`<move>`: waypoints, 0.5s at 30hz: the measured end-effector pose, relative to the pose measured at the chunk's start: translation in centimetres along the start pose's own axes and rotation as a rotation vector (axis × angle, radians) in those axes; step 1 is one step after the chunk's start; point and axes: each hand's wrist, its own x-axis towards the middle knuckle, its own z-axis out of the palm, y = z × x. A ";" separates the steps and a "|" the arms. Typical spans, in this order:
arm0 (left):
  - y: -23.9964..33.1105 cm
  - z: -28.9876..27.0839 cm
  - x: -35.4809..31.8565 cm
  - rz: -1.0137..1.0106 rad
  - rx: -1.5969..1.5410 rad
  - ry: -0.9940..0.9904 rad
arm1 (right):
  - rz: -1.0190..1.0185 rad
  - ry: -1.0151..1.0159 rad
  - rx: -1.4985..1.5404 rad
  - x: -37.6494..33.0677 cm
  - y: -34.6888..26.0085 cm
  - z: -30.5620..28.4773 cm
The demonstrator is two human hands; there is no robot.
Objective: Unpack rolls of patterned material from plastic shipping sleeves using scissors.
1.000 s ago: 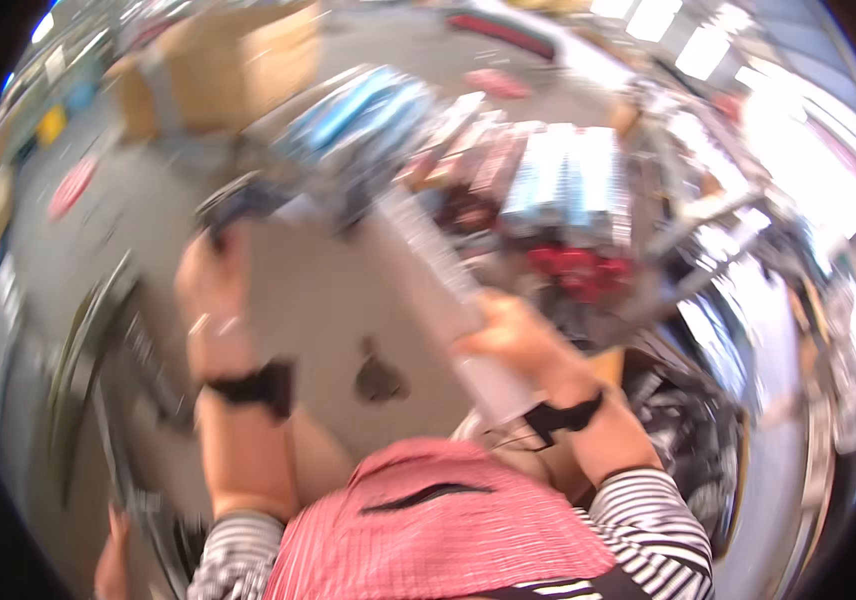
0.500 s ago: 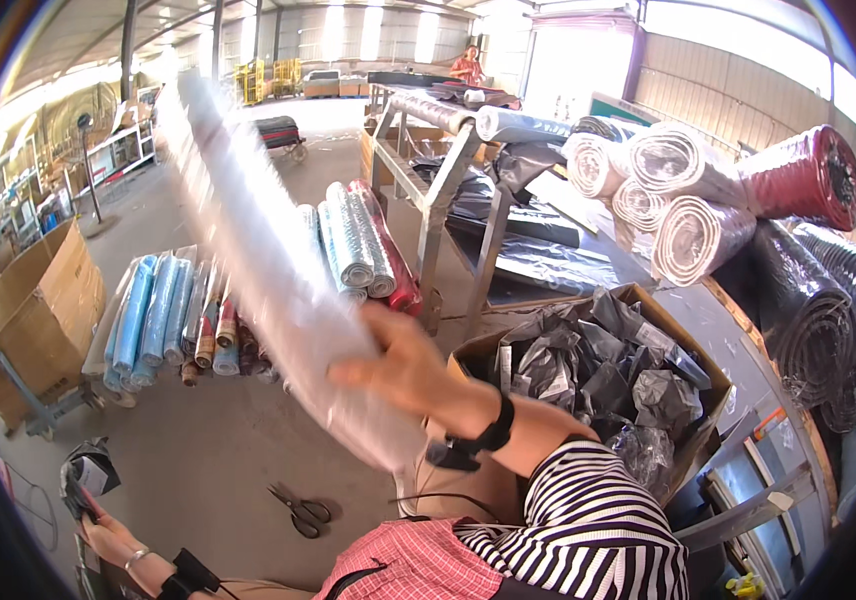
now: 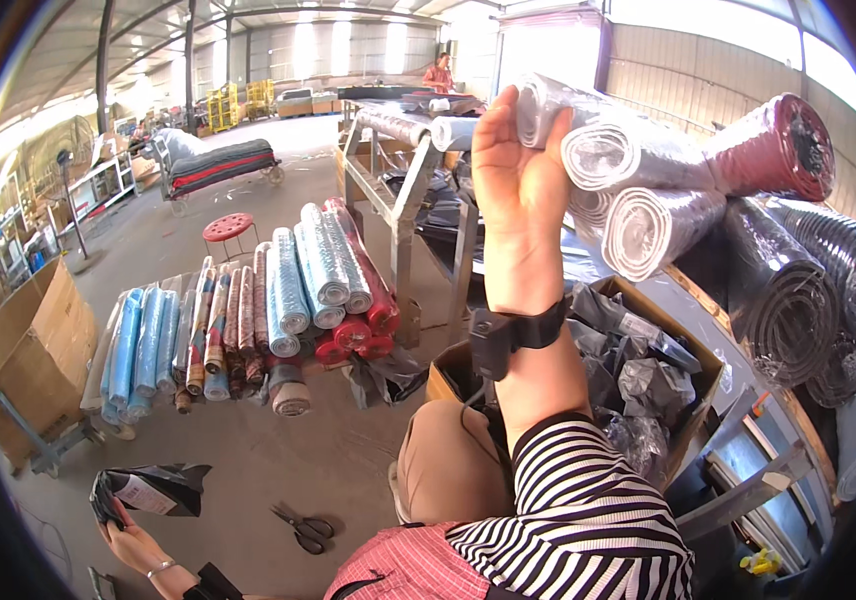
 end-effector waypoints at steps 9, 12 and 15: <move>1.0 3.4 -6.9 0.918 1.305 -0.336 | 0.406 -0.095 -0.242 -3.6 5.6 -3.3; 1.1 3.7 -6.8 -0.148 -0.276 -0.493 | 0.849 -0.188 -0.892 -11.2 12.6 -5.8; 1.2 3.6 -6.1 -0.272 -0.427 -0.568 | 1.032 -0.520 -1.337 -17.1 17.3 -7.8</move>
